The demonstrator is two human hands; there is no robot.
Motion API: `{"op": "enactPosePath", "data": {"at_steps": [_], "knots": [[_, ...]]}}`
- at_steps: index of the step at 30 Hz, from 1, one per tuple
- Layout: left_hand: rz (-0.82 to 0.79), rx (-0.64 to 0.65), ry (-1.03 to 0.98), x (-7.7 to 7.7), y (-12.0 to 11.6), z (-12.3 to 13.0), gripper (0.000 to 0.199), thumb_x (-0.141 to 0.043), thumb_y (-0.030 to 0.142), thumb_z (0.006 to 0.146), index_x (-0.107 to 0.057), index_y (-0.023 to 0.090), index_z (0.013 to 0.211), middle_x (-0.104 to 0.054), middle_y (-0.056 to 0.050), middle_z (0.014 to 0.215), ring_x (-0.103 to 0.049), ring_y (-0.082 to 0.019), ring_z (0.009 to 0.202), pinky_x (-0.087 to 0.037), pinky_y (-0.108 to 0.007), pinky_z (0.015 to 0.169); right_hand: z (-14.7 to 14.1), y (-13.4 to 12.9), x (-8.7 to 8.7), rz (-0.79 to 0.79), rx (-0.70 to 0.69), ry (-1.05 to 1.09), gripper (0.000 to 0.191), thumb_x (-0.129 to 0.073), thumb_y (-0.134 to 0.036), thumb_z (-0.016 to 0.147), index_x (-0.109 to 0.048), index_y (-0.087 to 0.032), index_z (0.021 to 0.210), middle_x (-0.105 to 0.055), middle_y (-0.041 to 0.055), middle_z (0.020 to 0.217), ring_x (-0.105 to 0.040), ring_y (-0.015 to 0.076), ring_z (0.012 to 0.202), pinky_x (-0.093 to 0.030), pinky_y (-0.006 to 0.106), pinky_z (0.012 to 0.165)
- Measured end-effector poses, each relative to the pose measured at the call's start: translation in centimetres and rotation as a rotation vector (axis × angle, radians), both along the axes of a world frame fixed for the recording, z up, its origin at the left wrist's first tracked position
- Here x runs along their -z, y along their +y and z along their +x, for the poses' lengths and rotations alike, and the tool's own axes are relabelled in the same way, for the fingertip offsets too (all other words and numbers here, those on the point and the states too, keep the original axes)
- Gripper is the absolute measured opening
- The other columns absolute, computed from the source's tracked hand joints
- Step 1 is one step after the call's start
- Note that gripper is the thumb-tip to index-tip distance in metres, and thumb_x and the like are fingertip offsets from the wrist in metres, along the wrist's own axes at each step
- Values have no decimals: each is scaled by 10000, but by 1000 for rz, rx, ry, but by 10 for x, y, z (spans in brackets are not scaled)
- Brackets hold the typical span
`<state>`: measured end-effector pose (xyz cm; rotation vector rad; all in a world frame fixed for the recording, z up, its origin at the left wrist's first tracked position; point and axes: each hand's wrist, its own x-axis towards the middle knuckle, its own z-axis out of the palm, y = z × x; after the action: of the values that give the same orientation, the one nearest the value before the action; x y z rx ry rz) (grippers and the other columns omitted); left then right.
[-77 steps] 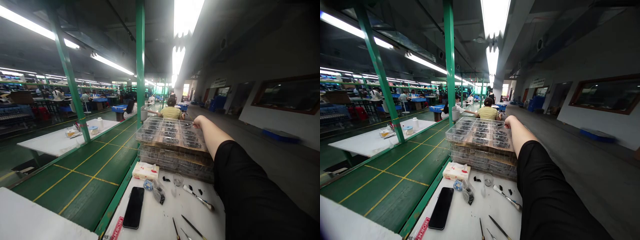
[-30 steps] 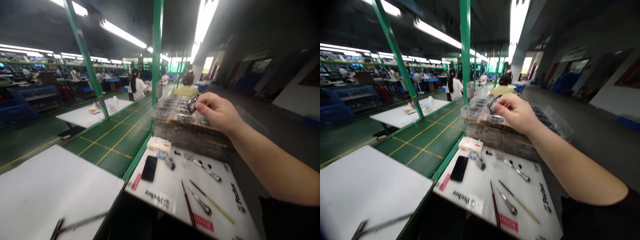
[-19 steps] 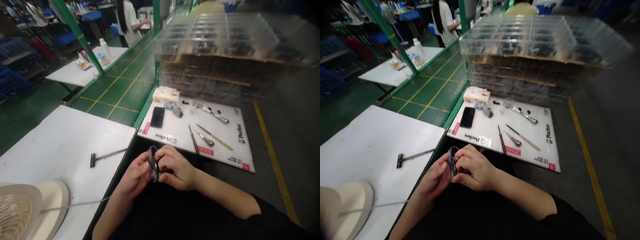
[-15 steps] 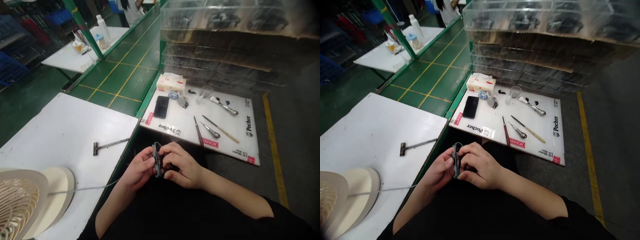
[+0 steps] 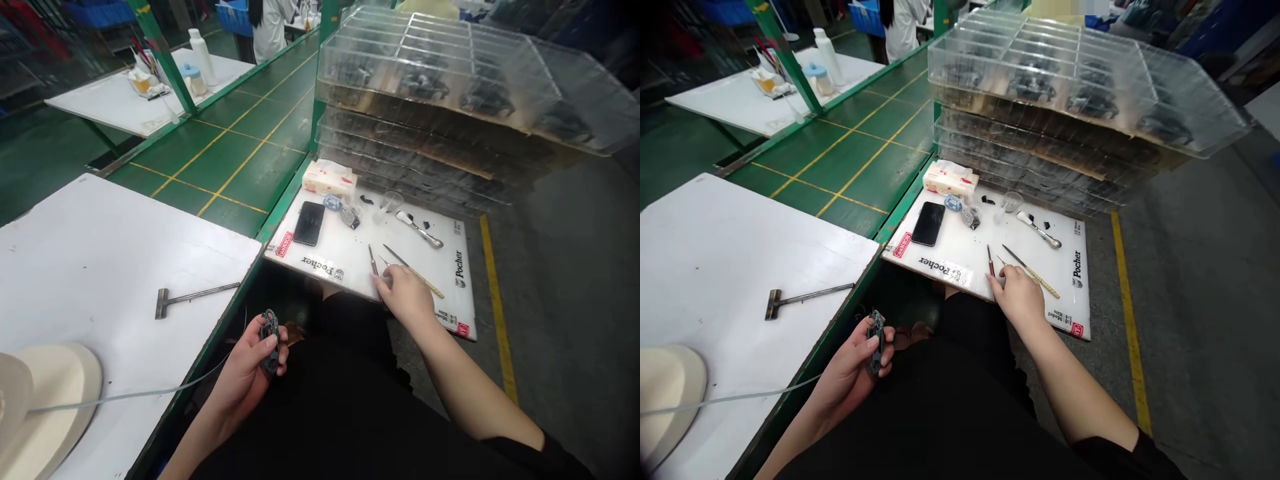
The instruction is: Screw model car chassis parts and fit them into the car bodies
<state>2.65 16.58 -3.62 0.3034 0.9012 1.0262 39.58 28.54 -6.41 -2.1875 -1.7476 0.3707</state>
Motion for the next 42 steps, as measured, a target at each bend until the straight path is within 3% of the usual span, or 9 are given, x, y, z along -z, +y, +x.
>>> {"op": "enactPosePath", "data": {"at_steps": [3, 6, 8, 11, 19, 25, 30, 37, 42], "knots": [[-15, -43, 69, -8, 1, 1, 402, -1021, 319, 957, -725, 210, 1206, -786, -42, 1073, -757, -167, 827, -662, -281, 693, -10, 2, 1, -51, 22, -20, 282, -692, -510, 1045, -724, -256, 926, -819, 194, 1089, -777, 443, 1019, -586, 604, 989], [-71, -90, -24, -16, 2, -3, 399, -911, 362, 1061, -743, 198, 1383, -851, -138, 1276, -870, -288, 1086, -757, -458, 960, -14, 3, -2, -54, 57, 12, 256, -689, -457, 1039, -705, -258, 880, -816, 212, 1087, -785, 459, 1059, -572, 604, 1009], [-86, -99, -132, -21, 1, -6, 417, -847, 363, 1110, -726, 206, 1477, -848, -187, 1435, -880, -358, 1250, -721, -558, 1134, -13, 2, -7, -38, 74, 73, 262, -693, -467, 1031, -688, -260, 870, -812, 219, 1066, -781, 475, 1096, -568, 614, 1027], [-22, -83, -222, -27, -2, -7, 438, -833, 346, 1133, -715, 213, 1532, -843, -192, 1501, -861, -381, 1359, -669, -563, 1235, -16, -4, -16, -6, 58, 260, 308, -665, -555, 1066, -705, -260, 988, -824, 189, 1034, -788, 434, 1048, -600, 603, 1001], [120, -9, -296, -22, -10, 2, 421, -992, 447, 998, -837, 202, 1303, -886, -104, 1316, -910, -270, 1143, -784, -415, 989, -77, -42, -38, -49, -204, 907, 456, -770, -734, 1061, -729, -311, 1224, -758, 18, 957, -716, 223, 812, -639, 397, 804], [99, 62, -253, -21, -19, 15, 475, -991, 514, 987, -809, 200, 1291, -893, -109, 1261, -930, -295, 1084, -798, -424, 926, -132, -49, -81, -438, -456, 1284, 384, -948, -612, 998, -866, -248, 1088, -826, 40, 971, -736, 196, 823, -630, 348, 781], [92, 67, -287, -23, -33, 18, 502, -970, 554, 1001, -807, 176, 1289, -893, -160, 1295, -925, -339, 1157, -784, -462, 997, -149, -47, -88, -568, -558, 1380, 341, -960, -536, 1011, -836, -220, 973, -859, 37, 929, -719, 166, 728, -595, 309, 695], [80, 41, -315, -21, -50, 22, 481, -1071, 445, 916, -823, 179, 1231, -904, -103, 1093, -926, -281, 1072, -778, -405, 964, -153, -54, -77, -575, -605, 1345, 328, -975, -524, 1001, -866, -217, 967, -858, 30, 902, -770, 176, 829, -607, 308, 801], [53, 87, -295, -18, -44, 24, 474, -1080, 426, 908, -825, 189, 1231, -897, -109, 1117, -922, -279, 1069, -767, -413, 991, -146, -54, -75, -577, -562, 1331, 385, -1002, -586, 956, -861, -227, 949, -854, 31, 899, -775, 201, 839, -618, 348, 829]]}}
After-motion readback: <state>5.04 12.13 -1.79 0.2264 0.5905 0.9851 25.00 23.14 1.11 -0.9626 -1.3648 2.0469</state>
